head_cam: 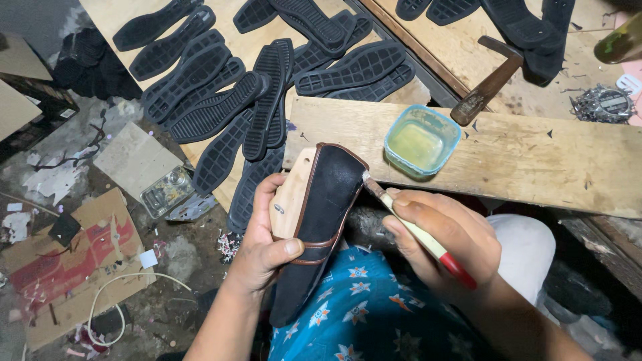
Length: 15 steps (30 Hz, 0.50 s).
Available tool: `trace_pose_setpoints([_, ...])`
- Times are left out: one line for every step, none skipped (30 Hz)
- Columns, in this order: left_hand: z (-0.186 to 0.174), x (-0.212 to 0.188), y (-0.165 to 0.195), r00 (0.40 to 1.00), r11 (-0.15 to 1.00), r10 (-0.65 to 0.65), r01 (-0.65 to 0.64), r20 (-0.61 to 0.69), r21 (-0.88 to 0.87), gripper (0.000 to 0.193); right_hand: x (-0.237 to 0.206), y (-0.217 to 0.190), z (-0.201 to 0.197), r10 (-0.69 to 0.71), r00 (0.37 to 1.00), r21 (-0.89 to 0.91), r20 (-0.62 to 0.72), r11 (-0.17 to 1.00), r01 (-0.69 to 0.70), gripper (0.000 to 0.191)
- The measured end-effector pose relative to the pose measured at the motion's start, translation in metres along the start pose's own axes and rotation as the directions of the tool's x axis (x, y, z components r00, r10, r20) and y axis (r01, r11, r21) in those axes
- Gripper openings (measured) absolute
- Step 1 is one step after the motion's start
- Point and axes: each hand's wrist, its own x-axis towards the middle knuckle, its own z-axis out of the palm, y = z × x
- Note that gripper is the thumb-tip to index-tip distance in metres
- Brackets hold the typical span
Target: The person holds a black Mary Jane shoe upper and uses a brush to apply glue from a small container along the bottom edge of the shoe, rotating the shoe to coat the edge around the toe and sides. After finishing, the person places the glued shoe on a rack with other completed uppers.
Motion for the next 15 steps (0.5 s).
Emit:
trace_pose_setpoints([0.0000,-0.0004,0.0005,1.000,1.000,-0.002,0.002,-0.004,0.009,0.101,0.0003,0.0001,0.0003,-0.008,1.000,0.007,-0.003,1.000,0.008,0.031])
trace_pose_setpoints([-0.0003,-0.0009,0.0011,1.000,1.000,-0.004,0.004,-0.008,0.019,0.100,0.0005,0.0000,0.0007,-0.012,1.000,0.007,0.002,1.000,0.012,0.032])
trace_pose_setpoints([-0.0004,-0.0011,0.0013,1.000,1.000,-0.006,0.006,-0.012,0.028,0.100,0.0006,0.0000,0.0006,-0.016,1.000,0.006,0.007,1.000,0.016,0.032])
trace_pose_setpoints([-0.0006,-0.0012,0.0014,1.000,1.000,-0.005,0.005,-0.012,0.029,0.100,0.0008,0.0000,0.0006,-0.020,1.000,0.005,0.011,1.000,0.020,0.033])
trace_pose_setpoints([-0.0005,-0.0015,0.0012,1.000,1.000,-0.004,0.005,-0.013,0.030,0.100,0.0006,-0.0002,0.0003,-0.020,1.000,0.001,0.017,1.000,0.020,0.033])
trace_pose_setpoints([-0.0007,-0.0015,0.0011,1.000,1.000,-0.004,0.004,-0.014,0.031,0.100,0.0005,-0.0002,0.0001,-0.020,1.000,-0.003,0.022,1.000,0.020,0.034])
trace_pose_setpoints([-0.0009,-0.0015,0.0008,1.000,1.000,-0.005,0.006,-0.016,0.029,0.100,0.0003,0.0000,0.0000,-0.020,0.999,-0.006,0.027,1.000,0.020,0.034])
trace_pose_setpoints([-0.0011,-0.0015,0.0005,1.000,1.000,-0.007,0.007,-0.018,0.028,0.100,0.0002,0.0002,0.0000,-0.026,0.999,-0.010,0.033,1.000,0.026,0.035])
trace_pose_setpoints([-0.0012,-0.0015,0.0000,1.000,1.000,-0.009,0.009,-0.020,0.026,0.099,0.0000,0.0006,0.0001,-0.031,0.999,-0.013,0.040,0.999,0.031,0.036])
trace_pose_setpoints([-0.0017,-0.0012,-0.0001,1.000,1.000,-0.005,0.006,-0.015,0.023,0.099,0.0000,0.0012,0.0006,-0.036,0.998,-0.016,0.046,0.999,0.037,0.036])
trace_pose_setpoints([-0.0020,-0.0010,-0.0005,1.000,1.000,-0.003,0.003,-0.011,0.020,0.099,-0.0002,0.0017,0.0007,-0.040,0.998,-0.018,0.048,0.999,0.041,0.037])
trace_pose_setpoints([-0.0023,-0.0008,-0.0007,1.000,1.000,-0.001,0.001,-0.007,0.017,0.099,-0.0003,0.0022,0.0009,-0.044,0.998,-0.020,0.050,0.999,0.045,0.038])
trace_pose_setpoints([-0.0026,-0.0007,-0.0010,1.000,1.000,0.000,0.000,-0.004,0.018,0.099,-0.0005,0.0029,0.0009,-0.049,0.997,-0.022,0.053,0.998,0.050,0.038])
trace_pose_setpoints([-0.0030,-0.0005,-0.0010,1.000,1.000,0.001,-0.001,-0.001,0.019,0.100,-0.0005,0.0036,0.0012,-0.064,0.996,-0.022,0.057,0.998,0.065,0.039])
trace_pose_setpoints([-0.0032,-0.0006,-0.0010,1.000,1.000,0.002,-0.003,0.001,0.020,0.100,-0.0007,0.0041,0.0013,-0.078,0.995,-0.023,0.062,0.997,0.080,0.040])
